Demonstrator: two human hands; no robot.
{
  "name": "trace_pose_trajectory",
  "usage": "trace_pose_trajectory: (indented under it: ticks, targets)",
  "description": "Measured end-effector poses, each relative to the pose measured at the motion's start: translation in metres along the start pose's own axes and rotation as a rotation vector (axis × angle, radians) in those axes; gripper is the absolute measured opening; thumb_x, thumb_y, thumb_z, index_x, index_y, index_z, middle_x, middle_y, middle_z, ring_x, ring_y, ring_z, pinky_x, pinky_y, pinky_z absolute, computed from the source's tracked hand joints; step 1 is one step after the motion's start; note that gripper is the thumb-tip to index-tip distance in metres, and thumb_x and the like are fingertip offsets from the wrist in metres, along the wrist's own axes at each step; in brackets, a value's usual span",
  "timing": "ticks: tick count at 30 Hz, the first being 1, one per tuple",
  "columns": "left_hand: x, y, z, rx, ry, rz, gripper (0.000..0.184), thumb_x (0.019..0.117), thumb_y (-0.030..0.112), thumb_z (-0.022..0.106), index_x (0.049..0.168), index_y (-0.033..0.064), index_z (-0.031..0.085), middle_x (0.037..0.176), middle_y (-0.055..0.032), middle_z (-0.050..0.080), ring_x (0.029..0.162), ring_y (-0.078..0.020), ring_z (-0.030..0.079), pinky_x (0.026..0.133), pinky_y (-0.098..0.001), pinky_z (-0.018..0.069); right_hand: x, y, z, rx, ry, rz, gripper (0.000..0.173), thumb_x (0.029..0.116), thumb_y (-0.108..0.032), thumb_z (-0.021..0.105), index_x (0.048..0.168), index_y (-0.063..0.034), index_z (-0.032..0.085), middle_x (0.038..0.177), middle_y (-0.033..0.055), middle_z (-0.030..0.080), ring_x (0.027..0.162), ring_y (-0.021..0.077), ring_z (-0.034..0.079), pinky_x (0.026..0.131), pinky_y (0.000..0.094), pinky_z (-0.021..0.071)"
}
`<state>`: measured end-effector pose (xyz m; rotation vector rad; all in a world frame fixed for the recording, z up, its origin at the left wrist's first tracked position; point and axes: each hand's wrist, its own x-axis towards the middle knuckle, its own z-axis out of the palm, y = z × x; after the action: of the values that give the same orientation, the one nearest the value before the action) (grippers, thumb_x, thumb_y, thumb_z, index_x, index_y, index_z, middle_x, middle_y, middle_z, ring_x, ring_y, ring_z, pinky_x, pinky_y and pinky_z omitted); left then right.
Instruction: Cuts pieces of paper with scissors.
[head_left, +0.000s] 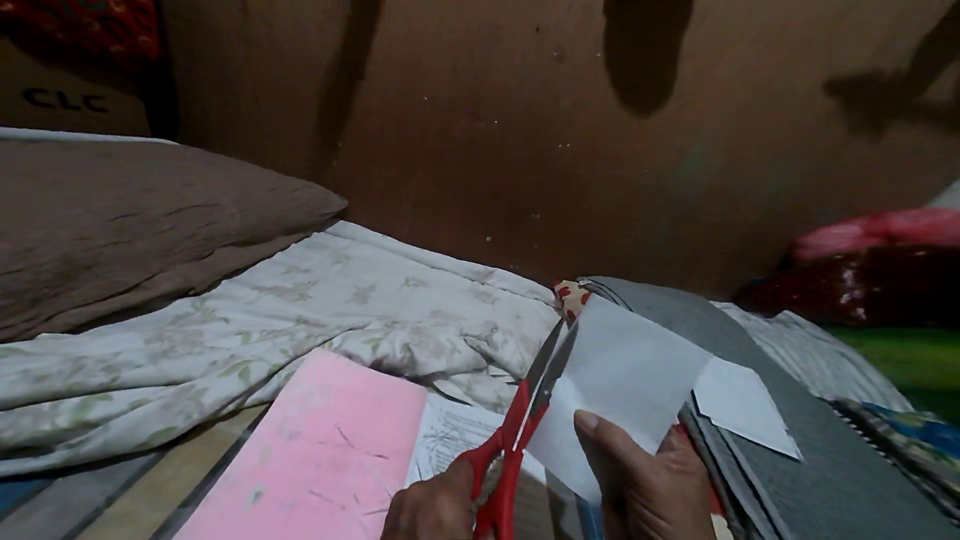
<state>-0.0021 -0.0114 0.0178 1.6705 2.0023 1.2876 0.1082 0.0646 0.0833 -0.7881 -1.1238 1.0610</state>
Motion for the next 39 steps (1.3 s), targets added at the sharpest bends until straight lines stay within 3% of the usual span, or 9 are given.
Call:
trace_pose_trajectory:
  ticks: [15,39]
  targets:
    - [-0.0004,0.0014,-0.0011,-0.011,-0.035,-0.008,0.031,0.0973,0.019,0.066,0.094,-0.0120,0.069,0.075,-0.0254,0.068,0.070,-0.0416,0.070,0.066,-0.0546,0.0560,-0.0006,0.0015,0.0031,0.016,0.025,0.022,0.026,0.0799,0.022,0.061,0.092,-0.0015,0.059,0.070,-0.0021,0.071,0.063,0.0036,0.071,0.059,0.0205,0.0615]
    - [0.0012,-0.0023,-0.0035,-0.047,-0.026,0.003,0.031,0.0943,0.021,0.069,0.089,-0.0098,0.069,0.069,-0.0213,0.066,0.064,-0.0364,0.068,0.062,-0.0508,0.0543,-0.0024,0.0034,0.0001,-0.015,-0.031,0.041,0.028,0.0789,0.023,0.060,0.092,-0.0021,0.060,0.070,-0.0020,0.072,0.062,0.0035,0.070,0.059,0.0206,0.0616]
